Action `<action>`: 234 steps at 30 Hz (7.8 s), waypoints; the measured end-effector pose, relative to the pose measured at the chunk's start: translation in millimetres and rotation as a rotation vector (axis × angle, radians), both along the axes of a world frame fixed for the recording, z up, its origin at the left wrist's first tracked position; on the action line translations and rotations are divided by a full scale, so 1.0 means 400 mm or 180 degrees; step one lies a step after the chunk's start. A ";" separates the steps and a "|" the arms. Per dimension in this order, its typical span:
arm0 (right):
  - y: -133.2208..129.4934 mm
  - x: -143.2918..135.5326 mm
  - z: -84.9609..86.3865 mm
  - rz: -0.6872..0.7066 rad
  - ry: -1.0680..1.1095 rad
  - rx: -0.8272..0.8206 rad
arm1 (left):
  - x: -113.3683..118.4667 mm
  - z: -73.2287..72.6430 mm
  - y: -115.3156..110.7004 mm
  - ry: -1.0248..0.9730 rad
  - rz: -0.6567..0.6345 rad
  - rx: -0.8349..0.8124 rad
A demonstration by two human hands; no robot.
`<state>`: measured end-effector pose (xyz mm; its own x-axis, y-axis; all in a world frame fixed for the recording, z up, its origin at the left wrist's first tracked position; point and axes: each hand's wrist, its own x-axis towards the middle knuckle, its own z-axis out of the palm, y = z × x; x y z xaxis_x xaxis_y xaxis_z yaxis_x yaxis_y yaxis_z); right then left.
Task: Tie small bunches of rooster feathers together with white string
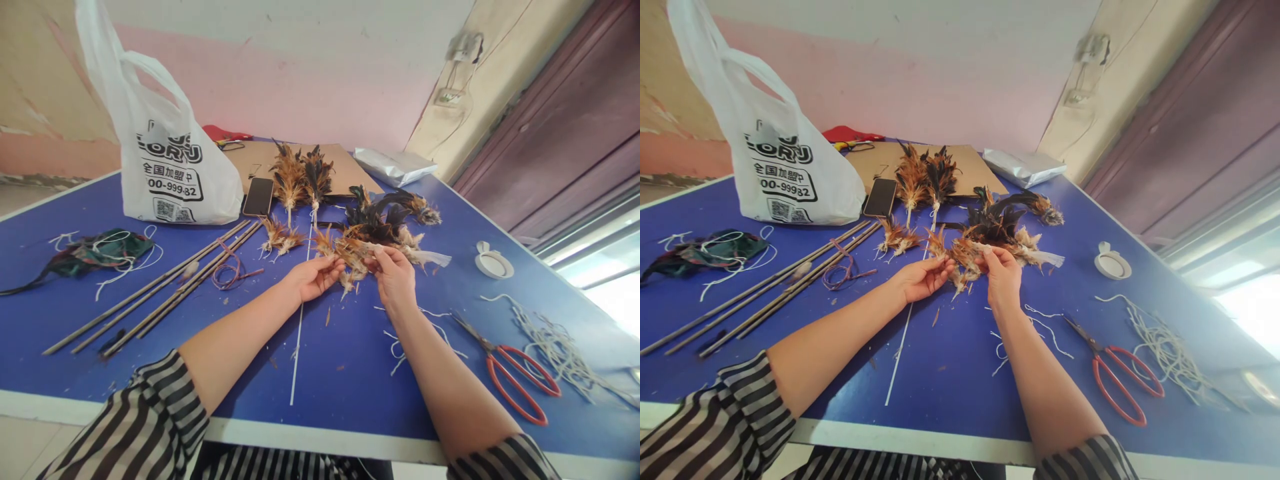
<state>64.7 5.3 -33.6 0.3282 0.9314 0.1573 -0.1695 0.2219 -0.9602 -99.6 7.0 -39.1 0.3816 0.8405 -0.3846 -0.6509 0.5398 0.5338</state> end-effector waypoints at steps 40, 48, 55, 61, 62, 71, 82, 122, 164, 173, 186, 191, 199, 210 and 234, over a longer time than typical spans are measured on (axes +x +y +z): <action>-0.044 -0.006 0.005 0.0375 -0.3357 0.1479 | 0.008 0.001 -0.023 0.0800 -0.0249 0.0784; -0.038 -0.008 0.017 0.0804 -0.2150 -0.0021 | 0.014 0.019 -0.037 0.1462 -0.0266 0.1443; -0.042 -0.027 0.019 0.0987 -0.1919 -0.0382 | 0.016 -0.012 -0.038 0.2444 -0.0600 0.2613; -0.035 -0.018 0.006 0.1461 -0.1270 -0.0242 | 0.013 -0.004 -0.037 0.2815 -0.0633 0.2744; -0.035 -0.011 0.010 0.1712 -0.1024 -0.0242 | 0.011 0.000 -0.036 0.2655 -0.0710 0.2611; -0.036 0.026 0.030 0.2747 -0.1000 -0.0430 | -0.042 0.011 -0.021 0.0737 -0.1725 0.1624; -0.027 0.010 0.004 0.2039 -0.0800 -0.0700 | -0.074 -0.014 0.009 0.0054 -0.1234 0.1081; -0.042 -0.030 0.014 0.1251 -0.1311 -0.0766 | 0.014 -0.012 -0.025 0.1448 0.0127 0.1381; -0.031 0.029 0.038 0.0934 -0.1628 -0.0302 | -0.009 0.030 -0.021 0.1426 -0.0610 0.1037; -0.073 -0.019 0.046 0.0531 -0.3744 0.1398 | -0.013 0.012 -0.008 0.0499 -0.0408 0.0431; -0.070 -0.026 0.034 0.0337 -0.4049 0.1480 | 0.018 0.019 -0.041 0.0782 -0.0379 0.0669; -0.066 -0.026 0.032 0.0491 -0.3156 0.0892 | 0.016 0.014 -0.036 0.0928 -0.0368 0.0791; -0.051 -0.012 0.032 0.1259 -0.1993 -0.0134 | 0.021 0.009 -0.044 0.2101 -0.0528 0.2024; -0.053 -0.018 0.033 0.0966 -0.1835 -0.0057 | 0.024 -0.005 -0.039 0.3091 -0.0497 0.3293; -0.066 -0.031 0.035 0.0645 -0.1934 0.0553 | 0.007 0.028 -0.035 0.1840 -0.0094 0.1478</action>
<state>52.5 -21.2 -19.7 -0.0453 0.9098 0.4126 0.3363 0.4028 -0.8513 -96.7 -7.0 -27.9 0.2509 0.9580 -0.1385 -0.1856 0.1881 0.9645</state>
